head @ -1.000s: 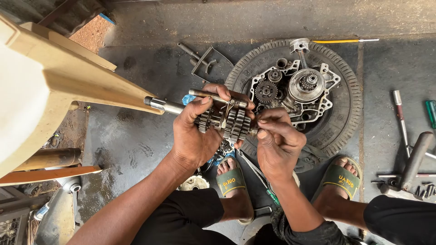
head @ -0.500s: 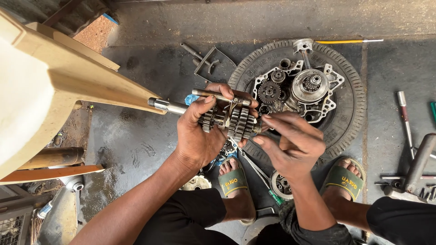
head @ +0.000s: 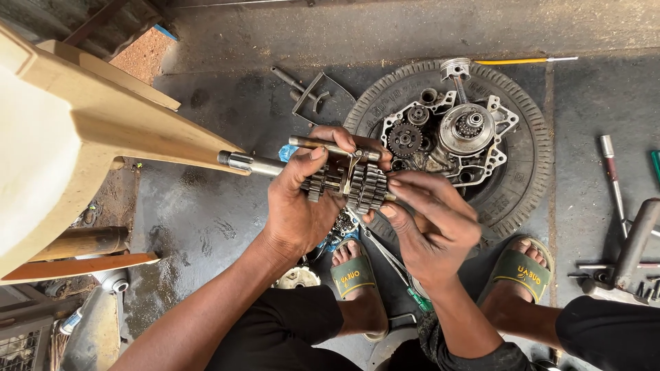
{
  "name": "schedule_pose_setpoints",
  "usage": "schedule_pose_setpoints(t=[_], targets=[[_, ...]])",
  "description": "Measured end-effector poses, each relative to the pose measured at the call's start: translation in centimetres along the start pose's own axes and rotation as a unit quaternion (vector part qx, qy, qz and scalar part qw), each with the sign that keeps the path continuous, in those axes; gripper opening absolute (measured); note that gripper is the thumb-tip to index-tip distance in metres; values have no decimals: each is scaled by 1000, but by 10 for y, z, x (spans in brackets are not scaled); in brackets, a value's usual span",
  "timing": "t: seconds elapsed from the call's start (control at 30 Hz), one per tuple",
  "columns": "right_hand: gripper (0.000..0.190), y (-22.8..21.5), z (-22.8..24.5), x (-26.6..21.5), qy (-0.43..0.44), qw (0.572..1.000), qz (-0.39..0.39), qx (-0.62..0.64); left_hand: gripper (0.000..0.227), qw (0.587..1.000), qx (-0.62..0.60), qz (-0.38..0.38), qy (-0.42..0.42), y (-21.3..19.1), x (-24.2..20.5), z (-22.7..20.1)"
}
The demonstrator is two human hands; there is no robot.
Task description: Assembling and aligning gearbox gears and shafts during a motorcycle engine repair.
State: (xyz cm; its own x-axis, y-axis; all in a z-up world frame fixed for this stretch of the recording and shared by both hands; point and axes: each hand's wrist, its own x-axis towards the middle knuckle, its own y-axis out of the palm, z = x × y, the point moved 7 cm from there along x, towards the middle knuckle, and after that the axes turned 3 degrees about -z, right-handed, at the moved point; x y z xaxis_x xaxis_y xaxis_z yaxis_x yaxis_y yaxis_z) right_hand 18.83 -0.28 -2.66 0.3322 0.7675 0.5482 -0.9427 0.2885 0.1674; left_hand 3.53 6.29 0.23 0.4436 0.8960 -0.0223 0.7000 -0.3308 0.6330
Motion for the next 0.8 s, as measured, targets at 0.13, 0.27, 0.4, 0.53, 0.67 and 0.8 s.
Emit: schedule_pose_setpoints(t=[0.13,0.27,0.4,0.53,0.67,0.8], targets=[[29,-2,-15,-6,48,998,-3,46,31,1000,-4,15,1,2,0,1],[39,5,-13,-3,80,986,14,143,34,998,55,-3,16,3,1,0],[46,8,-11,-8,102,980,-11,173,41,985,159,-5,67,5,1,-3],[48,11,-12,-10,132,976,-6,172,44,966,244,7,89,5,2,-1],[50,12,-21,-12,193,968,-11,163,46,946,316,-5,74,4,3,3],[45,8,-36,-17,258,954,-16,151,45,944,320,3,74,2,6,7]])
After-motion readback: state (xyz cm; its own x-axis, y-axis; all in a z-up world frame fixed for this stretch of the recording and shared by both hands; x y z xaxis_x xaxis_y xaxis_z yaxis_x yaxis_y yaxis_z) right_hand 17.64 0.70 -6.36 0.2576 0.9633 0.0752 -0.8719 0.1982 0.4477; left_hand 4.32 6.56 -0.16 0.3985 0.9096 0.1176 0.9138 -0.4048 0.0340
